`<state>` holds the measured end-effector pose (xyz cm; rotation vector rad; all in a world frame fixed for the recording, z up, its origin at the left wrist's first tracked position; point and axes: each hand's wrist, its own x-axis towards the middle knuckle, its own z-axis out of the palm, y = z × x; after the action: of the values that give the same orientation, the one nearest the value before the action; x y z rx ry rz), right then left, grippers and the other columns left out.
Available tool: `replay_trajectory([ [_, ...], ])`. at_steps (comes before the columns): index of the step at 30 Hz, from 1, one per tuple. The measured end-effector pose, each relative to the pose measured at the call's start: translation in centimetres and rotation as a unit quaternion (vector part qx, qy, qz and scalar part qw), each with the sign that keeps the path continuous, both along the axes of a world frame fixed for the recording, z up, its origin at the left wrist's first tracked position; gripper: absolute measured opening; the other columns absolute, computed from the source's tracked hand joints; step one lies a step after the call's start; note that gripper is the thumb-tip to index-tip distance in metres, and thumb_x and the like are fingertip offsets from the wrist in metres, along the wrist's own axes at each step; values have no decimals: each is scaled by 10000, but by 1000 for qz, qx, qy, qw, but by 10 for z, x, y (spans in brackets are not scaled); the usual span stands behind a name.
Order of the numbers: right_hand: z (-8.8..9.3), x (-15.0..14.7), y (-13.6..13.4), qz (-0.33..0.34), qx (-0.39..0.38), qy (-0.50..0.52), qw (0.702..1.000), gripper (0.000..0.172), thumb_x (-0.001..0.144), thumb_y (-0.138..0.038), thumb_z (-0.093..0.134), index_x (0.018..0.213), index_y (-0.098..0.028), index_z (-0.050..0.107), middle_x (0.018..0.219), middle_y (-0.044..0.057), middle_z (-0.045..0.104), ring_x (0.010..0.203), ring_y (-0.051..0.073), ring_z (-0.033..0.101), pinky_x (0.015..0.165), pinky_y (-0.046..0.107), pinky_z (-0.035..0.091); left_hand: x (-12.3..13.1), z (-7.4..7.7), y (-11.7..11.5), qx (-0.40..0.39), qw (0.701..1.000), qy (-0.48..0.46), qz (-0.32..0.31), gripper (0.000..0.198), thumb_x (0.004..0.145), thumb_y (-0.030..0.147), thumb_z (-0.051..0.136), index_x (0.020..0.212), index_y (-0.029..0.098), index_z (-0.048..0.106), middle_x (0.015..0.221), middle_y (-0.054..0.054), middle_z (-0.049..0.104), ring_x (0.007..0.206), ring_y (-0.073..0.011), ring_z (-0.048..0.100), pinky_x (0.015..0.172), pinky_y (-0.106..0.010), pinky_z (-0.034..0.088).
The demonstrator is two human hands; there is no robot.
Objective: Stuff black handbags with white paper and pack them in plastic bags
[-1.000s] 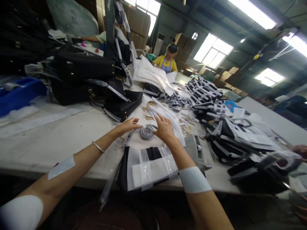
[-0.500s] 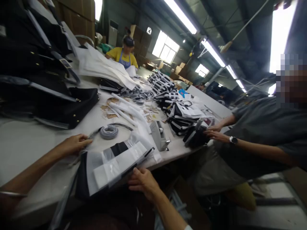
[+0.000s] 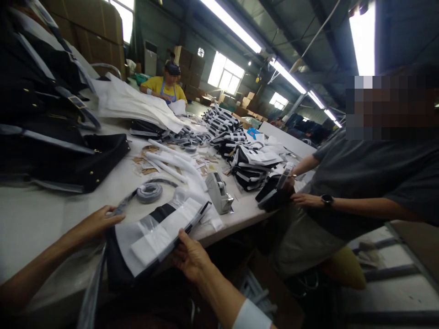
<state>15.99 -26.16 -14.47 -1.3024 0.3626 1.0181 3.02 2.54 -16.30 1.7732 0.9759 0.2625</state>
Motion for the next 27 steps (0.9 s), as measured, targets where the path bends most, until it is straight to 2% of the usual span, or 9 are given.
replay_trajectory([
  [4,7,-3,0,7,22,13,1000,471,699,-514,841,929,-175,609,805,17,665,766,188,658,691,351,565,-4,4,-12,-77,997,4,11,624,563,551,694,1035,184,513,765,-59,711,722,-302,713,544,-318,519],
  [7,13,-6,-2,5,31,25,999,481,701,-467,851,1000,-177,611,864,26,693,793,204,674,706,392,576,-6,8,-19,-89,996,2,22,628,599,530,680,1079,167,499,701,-35,679,591,-251,666,446,-272,445],
  [10,17,-7,-2,-4,36,25,999,499,683,-452,865,1011,-174,611,826,22,702,732,203,676,674,384,574,-6,11,-30,-104,994,7,33,603,674,489,658,1146,150,497,624,4,627,419,-169,540,368,-234,341],
  [13,15,-8,2,-10,47,34,998,538,668,-476,866,1035,-173,614,823,31,719,723,215,684,674,399,578,-6,13,-40,-135,990,-4,39,608,729,439,644,1232,144,471,596,26,598,360,-128,460,351,-218,314],
  [17,7,-13,5,-41,54,15,998,575,631,-428,893,1054,-160,610,802,37,732,701,209,686,655,369,580,-7,19,-51,-150,987,-36,53,578,728,414,654,1209,135,496,634,16,605,403,-124,490,358,-212,337],
  [22,7,-19,-1,-55,96,-48,993,665,574,-466,905,1090,-157,620,851,51,753,703,211,693,630,336,576,-9,37,-63,-149,983,-99,45,617,682,465,681,1172,127,520,684,0,634,425,-108,485,359,-199,308],
  [27,24,-17,-11,-83,156,-111,978,629,593,-453,895,1080,-173,613,934,36,759,818,214,707,751,329,590,-3,61,-73,-138,981,-134,26,752,673,494,673,1281,124,431,751,-34,674,409,-99,475,345,-193,293],
])
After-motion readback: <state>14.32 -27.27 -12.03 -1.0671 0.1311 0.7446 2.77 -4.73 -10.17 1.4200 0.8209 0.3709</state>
